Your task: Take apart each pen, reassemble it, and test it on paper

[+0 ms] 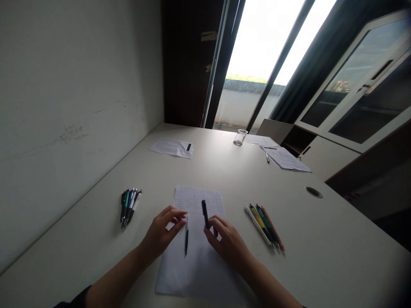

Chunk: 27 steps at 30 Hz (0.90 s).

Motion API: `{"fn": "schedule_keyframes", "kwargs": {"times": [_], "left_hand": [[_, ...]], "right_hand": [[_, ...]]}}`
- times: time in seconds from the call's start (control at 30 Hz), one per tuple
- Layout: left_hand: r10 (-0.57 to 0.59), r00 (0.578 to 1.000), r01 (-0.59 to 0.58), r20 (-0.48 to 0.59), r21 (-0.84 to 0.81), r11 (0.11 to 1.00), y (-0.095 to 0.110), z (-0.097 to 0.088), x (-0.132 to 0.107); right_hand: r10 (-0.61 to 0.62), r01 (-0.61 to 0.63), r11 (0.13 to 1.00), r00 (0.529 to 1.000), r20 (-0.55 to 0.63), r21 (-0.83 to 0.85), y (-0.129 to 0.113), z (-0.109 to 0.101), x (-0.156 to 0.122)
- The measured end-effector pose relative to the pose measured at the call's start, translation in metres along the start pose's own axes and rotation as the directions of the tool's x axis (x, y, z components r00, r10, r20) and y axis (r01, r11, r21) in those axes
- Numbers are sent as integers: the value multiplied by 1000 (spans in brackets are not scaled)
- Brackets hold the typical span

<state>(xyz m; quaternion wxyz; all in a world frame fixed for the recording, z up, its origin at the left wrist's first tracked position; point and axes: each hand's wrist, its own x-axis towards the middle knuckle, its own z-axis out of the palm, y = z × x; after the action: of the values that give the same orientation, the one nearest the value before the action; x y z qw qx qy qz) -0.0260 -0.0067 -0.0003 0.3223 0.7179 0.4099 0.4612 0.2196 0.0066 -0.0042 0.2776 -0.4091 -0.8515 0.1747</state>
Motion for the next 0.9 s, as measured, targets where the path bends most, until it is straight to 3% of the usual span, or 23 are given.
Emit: {"fn": "schedule_keyframes", "kwargs": {"times": [0.13,0.23,0.37,0.5,0.7,0.9], "left_hand": [[41,997,-30,64,-159,987,-4,3,-3],[18,994,2,106,-189,982,-8,4,-5],[-125,989,143,81,-282,949,-7,3,-6],[-286,957,285,54,-371,884,2,-4,-5],[-260,966,239,7,-414,878,8,-11,-1],[-177,969,230,174,-364,902,5,-4,-3]], "right_hand": [[-63,67,997,991,121,-27,-7,2,-4],[-115,121,991,987,109,-53,-7,2,-4],[-122,122,992,992,24,-18,-3,-3,-2],[-98,97,995,993,-69,-26,0,-6,-3],[-126,125,992,989,-83,-19,-2,-6,-5],[-160,156,987,984,-75,-48,-5,-9,-3]]}}
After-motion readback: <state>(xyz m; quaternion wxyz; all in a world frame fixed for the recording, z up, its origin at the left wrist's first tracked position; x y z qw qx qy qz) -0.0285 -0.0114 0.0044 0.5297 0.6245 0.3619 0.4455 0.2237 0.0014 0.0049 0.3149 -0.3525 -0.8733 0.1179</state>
